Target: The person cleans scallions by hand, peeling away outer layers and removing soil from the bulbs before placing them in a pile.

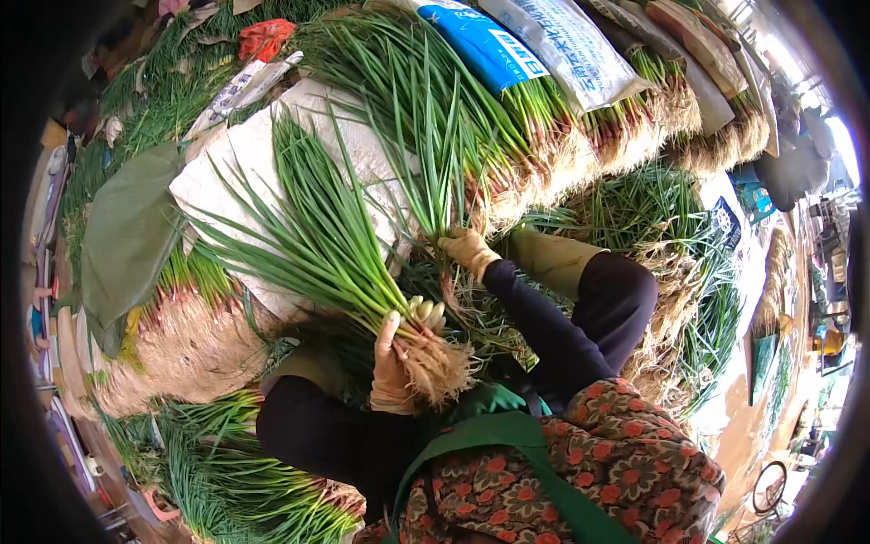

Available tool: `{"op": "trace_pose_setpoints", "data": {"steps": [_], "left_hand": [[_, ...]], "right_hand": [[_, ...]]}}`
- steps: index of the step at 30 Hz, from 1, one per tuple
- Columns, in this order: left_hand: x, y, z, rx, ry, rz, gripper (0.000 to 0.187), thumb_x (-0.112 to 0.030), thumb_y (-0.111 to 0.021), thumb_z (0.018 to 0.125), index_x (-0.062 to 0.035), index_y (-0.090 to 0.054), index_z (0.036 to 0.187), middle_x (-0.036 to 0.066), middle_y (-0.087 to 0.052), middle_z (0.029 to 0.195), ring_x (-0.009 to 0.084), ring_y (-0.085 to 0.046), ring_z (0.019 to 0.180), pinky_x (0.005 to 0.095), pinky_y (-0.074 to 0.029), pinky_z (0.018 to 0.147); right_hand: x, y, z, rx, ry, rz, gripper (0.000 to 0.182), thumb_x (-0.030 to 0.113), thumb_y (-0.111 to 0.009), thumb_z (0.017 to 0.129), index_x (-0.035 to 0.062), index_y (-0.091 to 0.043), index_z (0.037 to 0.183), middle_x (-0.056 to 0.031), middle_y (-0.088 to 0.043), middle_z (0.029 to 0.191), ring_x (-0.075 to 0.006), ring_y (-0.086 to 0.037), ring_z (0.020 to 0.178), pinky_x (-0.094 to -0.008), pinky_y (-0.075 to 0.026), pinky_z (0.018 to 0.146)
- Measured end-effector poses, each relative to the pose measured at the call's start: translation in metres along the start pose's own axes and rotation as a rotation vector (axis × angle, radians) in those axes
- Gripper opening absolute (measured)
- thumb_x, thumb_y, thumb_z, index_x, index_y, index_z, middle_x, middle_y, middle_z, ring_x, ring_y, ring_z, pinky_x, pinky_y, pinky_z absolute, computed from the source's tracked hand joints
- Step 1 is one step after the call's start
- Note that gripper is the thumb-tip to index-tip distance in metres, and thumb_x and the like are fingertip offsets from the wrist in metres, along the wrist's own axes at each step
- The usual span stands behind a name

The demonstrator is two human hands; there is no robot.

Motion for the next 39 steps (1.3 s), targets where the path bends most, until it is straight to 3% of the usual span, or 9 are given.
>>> {"op": "trace_pose_setpoints", "data": {"steps": [7, 15, 21, 25, 28, 30, 31, 35, 39], "left_hand": [[0.032, 0.040, 0.023, -0.017, 0.230, 0.060, 0.030, -0.027, -0.051, 0.093, 0.0005, -0.056, 0.102, 0.015, -0.063, 0.090, 0.0208, -0.061, 0.083, 0.0340, -0.051, 0.079], [0.009, 0.000, -0.003, 0.066, -0.061, -0.047, 0.038, -0.030, -0.045, 0.094, 0.0057, -0.055, 0.101, 0.015, -0.060, 0.079, 0.0227, -0.059, 0.075, 0.0403, -0.051, 0.078], [0.019, 0.043, 0.006, 0.286, -0.130, -0.280, 0.042, -0.036, -0.044, 0.094, 0.0045, -0.054, 0.095, 0.015, -0.058, 0.079, 0.0247, -0.057, 0.082, 0.0417, -0.048, 0.079], [-0.001, 0.001, -0.023, 0.666, -0.150, -0.612, 0.053, -0.044, -0.044, 0.094, -0.0021, -0.042, 0.127, 0.009, -0.048, 0.108, 0.0182, -0.047, 0.093, 0.0364, -0.037, 0.088], [-0.016, 0.018, -0.019, 0.622, 0.009, -0.587, 0.062, -0.042, -0.055, 0.089, -0.0146, -0.034, 0.140, 0.005, -0.046, 0.122, 0.0140, -0.046, 0.092, 0.0325, -0.038, 0.088], [-0.020, -0.011, -0.021, 0.430, -0.043, -0.605, 0.061, -0.038, -0.055, 0.089, -0.0193, -0.031, 0.142, 0.014, -0.012, 0.153, 0.0151, -0.046, 0.088, 0.0315, -0.041, 0.082], [-0.010, -0.009, -0.017, 0.302, -0.099, -0.606, 0.065, -0.037, -0.056, 0.089, -0.0115, -0.028, 0.142, 0.014, -0.033, 0.144, 0.0168, -0.049, 0.087, 0.0325, -0.042, 0.082], [-0.003, 0.000, -0.009, 0.188, 0.106, -0.441, 0.062, -0.043, -0.055, 0.088, 0.0007, -0.039, 0.130, 0.009, -0.055, 0.101, 0.0199, -0.053, 0.093, 0.0371, -0.044, 0.087], [-0.010, -0.021, -0.024, 0.021, 0.014, -0.197, 0.060, -0.041, -0.051, 0.090, 0.0018, -0.041, 0.131, 0.014, -0.053, 0.120, 0.0261, -0.051, 0.113, 0.0416, -0.039, 0.102]], "right_hand": [[0.071, 0.005, -0.092, 0.070, 0.171, -0.230, 0.026, 0.029, -0.056, 0.087, 0.0069, -0.064, 0.097, -0.0165, -0.065, 0.079, -0.0329, -0.063, 0.072, -0.0402, -0.050, 0.066], [0.043, -0.014, -0.080, 0.380, -0.460, 1.336, 0.030, 0.031, -0.048, 0.096, 0.0059, -0.061, 0.089, 0.0040, -0.046, 0.061, -0.0073, -0.040, 0.047, -0.0212, -0.035, 0.043], [0.057, -0.082, -0.066, 0.080, -0.154, 0.785, 0.032, 0.025, -0.055, 0.092, -0.0045, -0.061, 0.103, -0.0041, -0.061, 0.077, -0.0167, -0.056, 0.066, -0.0283, -0.049, 0.061], [-0.015, -0.149, -0.092, 0.597, 0.482, -0.092, 0.037, 0.030, -0.057, 0.087, 0.0051, -0.060, 0.115, -0.0161, -0.065, 0.106, -0.0338, -0.062, 0.093, -0.0411, -0.048, 0.082], [0.001, -0.096, -0.110, 0.911, 0.266, -0.142, 0.031, 0.027, -0.054, 0.087, 0.0087, -0.063, 0.111, -0.0144, -0.065, 0.103, -0.0345, -0.061, 0.093, -0.0437, -0.047, 0.084], [0.008, -0.063, -0.095, 0.414, 0.277, -0.538, 0.026, 0.030, -0.055, 0.088, 0.0063, -0.064, 0.093, -0.0148, -0.066, 0.093, -0.0341, -0.064, 0.079, -0.0430, -0.051, 0.072], [0.024, -0.038, -0.087, 0.079, -0.108, -0.260, 0.030, 0.035, -0.052, 0.087, 0.0061, -0.062, 0.087, -0.0166, -0.066, 0.085, -0.0352, -0.064, 0.077, -0.0449, -0.050, 0.069], [-0.001, -0.049, -0.023, 0.276, -0.173, -0.197, 0.045, 0.039, -0.056, 0.086, 0.0025, -0.061, 0.110, -0.0201, -0.066, 0.096, -0.0338, -0.063, 0.091, -0.0403, -0.048, 0.083], [0.060, -0.012, -0.007, -0.007, 0.091, -0.076, 0.037, 0.032, -0.058, 0.084, 0.0035, -0.063, 0.108, -0.0170, -0.067, 0.091, -0.0291, -0.064, 0.082, -0.0370, -0.051, 0.073]]}}
Point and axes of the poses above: each hand's wrist, its own z-axis towards the middle knuckle, its own y-axis out of the back of the hand, x = y × z, the point moved 1 cm from there along z, towards the middle knuckle
